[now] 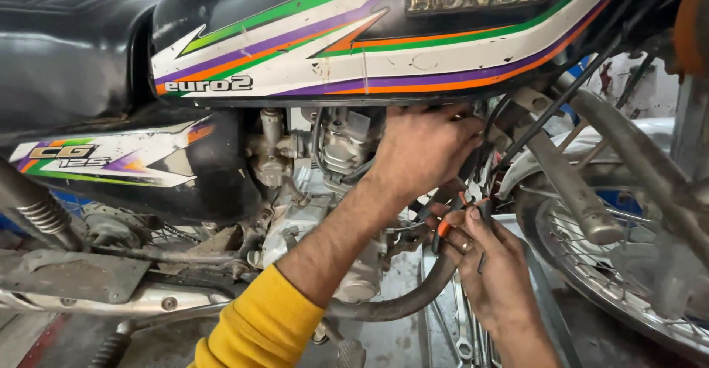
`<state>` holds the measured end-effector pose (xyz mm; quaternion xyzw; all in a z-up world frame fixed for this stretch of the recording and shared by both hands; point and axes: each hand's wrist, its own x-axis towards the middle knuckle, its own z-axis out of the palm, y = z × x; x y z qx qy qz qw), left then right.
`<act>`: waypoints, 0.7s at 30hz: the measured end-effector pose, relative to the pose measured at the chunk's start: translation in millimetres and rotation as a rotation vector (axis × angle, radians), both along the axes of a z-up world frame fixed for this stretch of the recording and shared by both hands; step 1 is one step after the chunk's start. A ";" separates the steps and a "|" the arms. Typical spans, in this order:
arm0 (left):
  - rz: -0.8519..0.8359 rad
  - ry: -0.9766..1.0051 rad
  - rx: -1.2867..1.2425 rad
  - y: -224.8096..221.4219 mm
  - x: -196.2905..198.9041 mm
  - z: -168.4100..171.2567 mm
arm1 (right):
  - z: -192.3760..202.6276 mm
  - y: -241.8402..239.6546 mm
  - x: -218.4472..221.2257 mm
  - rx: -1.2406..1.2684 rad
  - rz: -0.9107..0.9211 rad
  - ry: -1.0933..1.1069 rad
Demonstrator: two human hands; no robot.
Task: The person uses pliers and other tools to disconnect and remove the air filter housing from a motorcycle.
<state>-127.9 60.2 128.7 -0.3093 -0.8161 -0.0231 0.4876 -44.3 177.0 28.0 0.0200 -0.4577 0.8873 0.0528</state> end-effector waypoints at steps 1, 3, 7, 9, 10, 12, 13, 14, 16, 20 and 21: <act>-0.002 0.002 0.001 -1.4 -0.7 0.1 | -0.1 -0.3 -0.8 0.001 -0.002 0.002; -0.024 -0.046 -0.011 -2.6 -2.3 0.1 | -0.4 0.6 -2.2 -0.007 0.024 -0.019; -0.169 -0.119 -0.044 -11.4 1.7 14.1 | 28.6 -0.8 8.0 0.053 0.053 -0.144; -0.104 -0.259 -0.069 -13.3 1.3 17.0 | 38.0 -1.5 9.9 0.073 0.032 -0.166; -0.107 -0.256 -0.070 -13.9 2.3 19.7 | 40.5 -0.2 9.4 0.072 0.029 -0.163; -0.097 -0.362 -0.103 -15.8 5.5 22.5 | 44.0 2.0 9.9 0.089 0.080 -0.178; -0.101 -0.360 -0.105 -16.2 8.1 26.4 | 42.0 4.4 8.6 0.088 0.076 -0.177; -0.068 -0.469 -0.130 -16.6 10.5 30.3 | 40.2 6.8 7.2 0.091 0.109 -0.148; -0.036 -0.577 -0.158 -18.1 12.7 35.4 | 42.5 9.6 6.7 0.095 0.140 -0.119; -0.088 -0.465 -0.149 -22.8 4.2 27.7 | 47.4 9.2 7.2 0.099 0.117 -0.157; -0.115 -0.391 -0.137 -22.9 -0.7 24.4 | 47.4 9.6 6.0 0.090 0.108 -0.166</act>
